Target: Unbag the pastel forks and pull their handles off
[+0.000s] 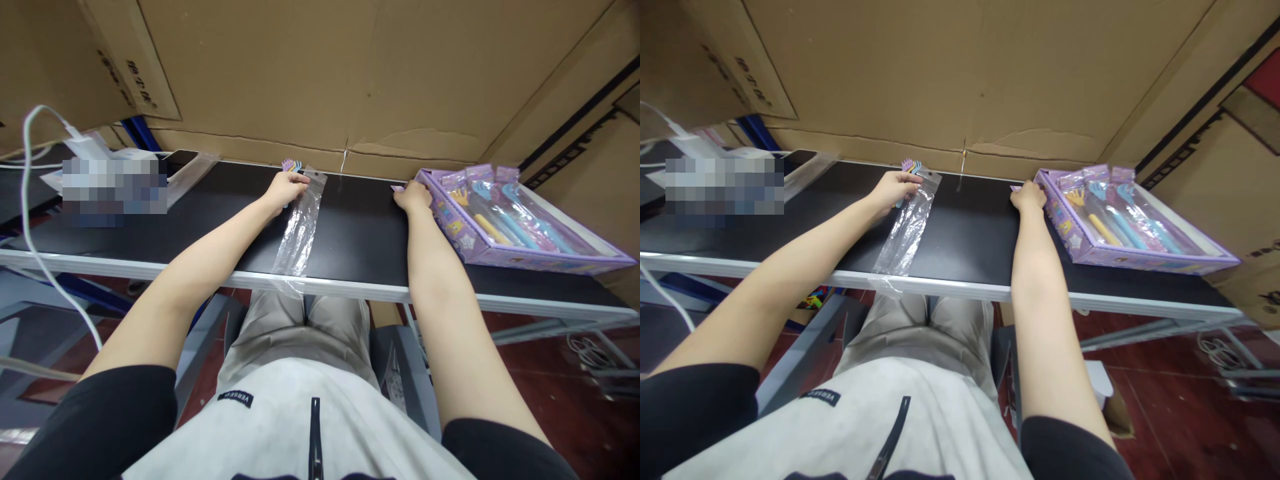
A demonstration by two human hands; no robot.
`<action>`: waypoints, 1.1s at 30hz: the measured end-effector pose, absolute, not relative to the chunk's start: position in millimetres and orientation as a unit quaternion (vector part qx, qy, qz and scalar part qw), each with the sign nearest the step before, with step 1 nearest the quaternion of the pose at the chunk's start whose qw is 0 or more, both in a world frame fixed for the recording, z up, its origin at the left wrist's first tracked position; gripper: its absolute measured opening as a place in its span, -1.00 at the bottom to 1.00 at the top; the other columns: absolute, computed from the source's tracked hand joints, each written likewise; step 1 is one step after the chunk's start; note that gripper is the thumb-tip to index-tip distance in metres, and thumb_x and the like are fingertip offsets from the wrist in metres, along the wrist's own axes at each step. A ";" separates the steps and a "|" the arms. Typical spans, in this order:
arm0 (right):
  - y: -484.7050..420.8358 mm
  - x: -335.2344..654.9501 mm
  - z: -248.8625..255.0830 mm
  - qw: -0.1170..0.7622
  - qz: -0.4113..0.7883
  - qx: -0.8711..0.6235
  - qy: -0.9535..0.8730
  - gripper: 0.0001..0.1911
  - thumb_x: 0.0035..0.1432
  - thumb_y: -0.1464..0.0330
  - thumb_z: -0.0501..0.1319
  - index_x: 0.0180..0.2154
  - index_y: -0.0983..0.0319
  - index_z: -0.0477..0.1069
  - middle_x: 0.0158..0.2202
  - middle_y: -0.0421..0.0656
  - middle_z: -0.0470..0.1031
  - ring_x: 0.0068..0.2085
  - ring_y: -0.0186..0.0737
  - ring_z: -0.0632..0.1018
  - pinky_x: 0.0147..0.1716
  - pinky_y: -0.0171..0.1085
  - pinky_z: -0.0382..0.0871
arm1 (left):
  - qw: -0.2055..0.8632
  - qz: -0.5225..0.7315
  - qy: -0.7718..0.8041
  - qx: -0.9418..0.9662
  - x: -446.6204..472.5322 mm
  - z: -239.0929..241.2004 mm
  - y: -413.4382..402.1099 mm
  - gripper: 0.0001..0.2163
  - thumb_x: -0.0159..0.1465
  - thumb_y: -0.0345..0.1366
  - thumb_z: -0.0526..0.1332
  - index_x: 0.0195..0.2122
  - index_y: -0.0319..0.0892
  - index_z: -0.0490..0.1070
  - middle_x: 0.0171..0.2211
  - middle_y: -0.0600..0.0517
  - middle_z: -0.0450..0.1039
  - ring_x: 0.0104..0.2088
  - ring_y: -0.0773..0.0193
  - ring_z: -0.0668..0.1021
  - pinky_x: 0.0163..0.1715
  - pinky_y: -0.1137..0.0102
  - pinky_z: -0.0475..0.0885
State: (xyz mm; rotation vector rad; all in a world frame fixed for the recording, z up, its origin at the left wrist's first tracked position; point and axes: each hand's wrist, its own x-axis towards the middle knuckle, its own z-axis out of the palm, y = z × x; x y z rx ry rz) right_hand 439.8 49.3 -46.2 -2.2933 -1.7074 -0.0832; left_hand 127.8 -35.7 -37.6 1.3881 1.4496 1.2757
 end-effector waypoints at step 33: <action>12.9 323.1 -27.6 0.118 -0.207 -0.378 -0.894 -0.45 0.48 0.36 -0.06 0.40 0.15 0.30 0.05 -0.03 0.63 -0.04 -0.18 0.60 -0.14 -0.29 0.32 | 0.354 0.541 0.459 0.609 120.9 -54.4 -14.6 -0.55 0.16 -0.45 0.38 0.11 -0.21 0.48 0.05 -0.17 0.53 0.01 0.05 0.61 0.10 0.13 0.51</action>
